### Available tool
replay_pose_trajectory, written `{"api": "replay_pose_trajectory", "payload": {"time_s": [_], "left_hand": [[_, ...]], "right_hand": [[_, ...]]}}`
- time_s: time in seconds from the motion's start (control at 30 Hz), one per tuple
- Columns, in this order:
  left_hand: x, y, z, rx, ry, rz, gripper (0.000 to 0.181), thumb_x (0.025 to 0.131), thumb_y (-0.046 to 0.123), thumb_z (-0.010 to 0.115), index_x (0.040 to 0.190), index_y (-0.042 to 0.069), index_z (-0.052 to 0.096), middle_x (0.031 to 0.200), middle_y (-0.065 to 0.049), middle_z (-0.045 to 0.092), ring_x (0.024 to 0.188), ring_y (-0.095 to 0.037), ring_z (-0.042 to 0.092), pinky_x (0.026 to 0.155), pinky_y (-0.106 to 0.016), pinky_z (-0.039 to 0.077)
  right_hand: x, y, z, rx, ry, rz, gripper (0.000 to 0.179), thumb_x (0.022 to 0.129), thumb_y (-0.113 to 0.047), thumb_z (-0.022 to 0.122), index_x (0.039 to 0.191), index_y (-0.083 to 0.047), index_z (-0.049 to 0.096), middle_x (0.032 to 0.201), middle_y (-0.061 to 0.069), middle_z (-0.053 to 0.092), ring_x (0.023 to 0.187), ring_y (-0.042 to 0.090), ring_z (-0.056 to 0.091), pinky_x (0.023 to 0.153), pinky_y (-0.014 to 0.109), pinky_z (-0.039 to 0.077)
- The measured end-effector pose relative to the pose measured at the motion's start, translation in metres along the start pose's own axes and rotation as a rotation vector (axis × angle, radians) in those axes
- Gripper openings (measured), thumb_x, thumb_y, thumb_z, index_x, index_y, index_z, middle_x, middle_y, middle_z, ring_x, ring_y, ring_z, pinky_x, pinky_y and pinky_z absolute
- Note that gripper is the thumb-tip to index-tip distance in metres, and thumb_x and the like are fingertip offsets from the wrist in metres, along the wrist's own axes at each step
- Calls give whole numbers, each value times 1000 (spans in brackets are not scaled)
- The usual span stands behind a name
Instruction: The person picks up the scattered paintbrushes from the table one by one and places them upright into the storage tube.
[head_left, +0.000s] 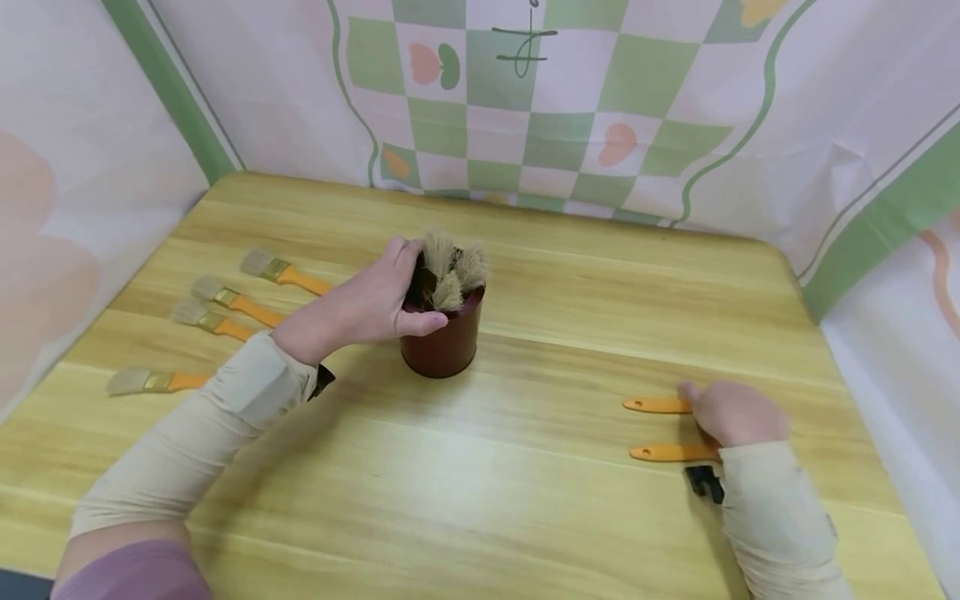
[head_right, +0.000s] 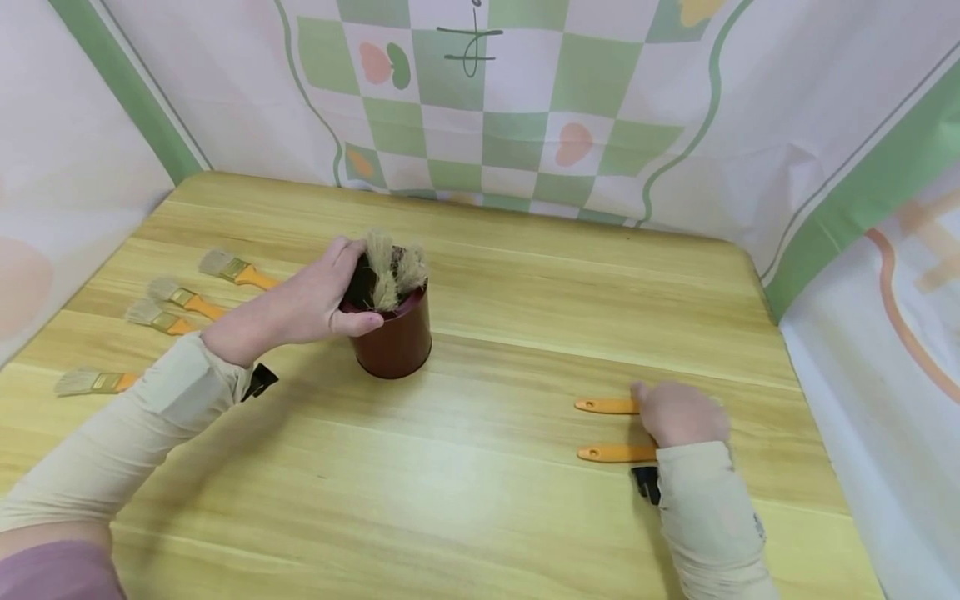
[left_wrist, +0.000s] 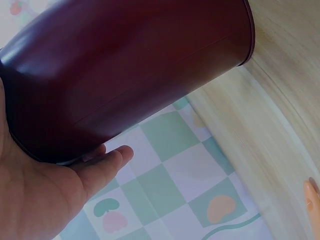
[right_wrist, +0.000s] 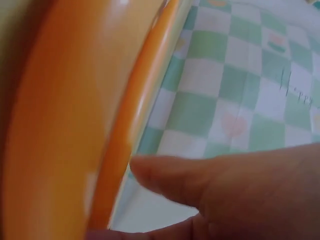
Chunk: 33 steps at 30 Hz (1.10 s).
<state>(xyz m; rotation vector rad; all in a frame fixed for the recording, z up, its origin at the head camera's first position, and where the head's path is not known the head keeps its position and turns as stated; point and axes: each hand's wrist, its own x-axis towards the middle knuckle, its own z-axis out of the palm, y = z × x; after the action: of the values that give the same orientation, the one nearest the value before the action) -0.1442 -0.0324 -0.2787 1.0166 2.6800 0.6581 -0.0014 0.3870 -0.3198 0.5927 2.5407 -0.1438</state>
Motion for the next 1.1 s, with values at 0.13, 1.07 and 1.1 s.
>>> {"api": "replay_pose_trajectory", "payload": {"time_s": [0.13,1.07,1.1], "left_hand": [[0,-1,1,1,-7,-13,104,83,55,64,150,-7,13,136,-24,30,98,-30,55,97,-42,46],[0,-1,1,2,-3,-16,104,84,55,63,150,-7,12,136,-24,30,98,-30,55,98,-41,45],[0,-1,1,2,-3,-17,104,84,55,63,150,-7,12,136,-24,30,97,-29,55,97,-41,45]], "right_hand": [[4,9,-6,-30,-3,-38,82,98,-60,24,117,12,57,112,39,56,85,39,59,68,50,48],[-6,-19,-2,113,118,-79,46,87,-38,58,50,-12,56,41,-2,52,41,13,50,44,29,37],[-5,-18,-2,126,124,-69,44,87,-38,59,51,-12,56,42,-2,53,40,13,50,44,29,37]]}}
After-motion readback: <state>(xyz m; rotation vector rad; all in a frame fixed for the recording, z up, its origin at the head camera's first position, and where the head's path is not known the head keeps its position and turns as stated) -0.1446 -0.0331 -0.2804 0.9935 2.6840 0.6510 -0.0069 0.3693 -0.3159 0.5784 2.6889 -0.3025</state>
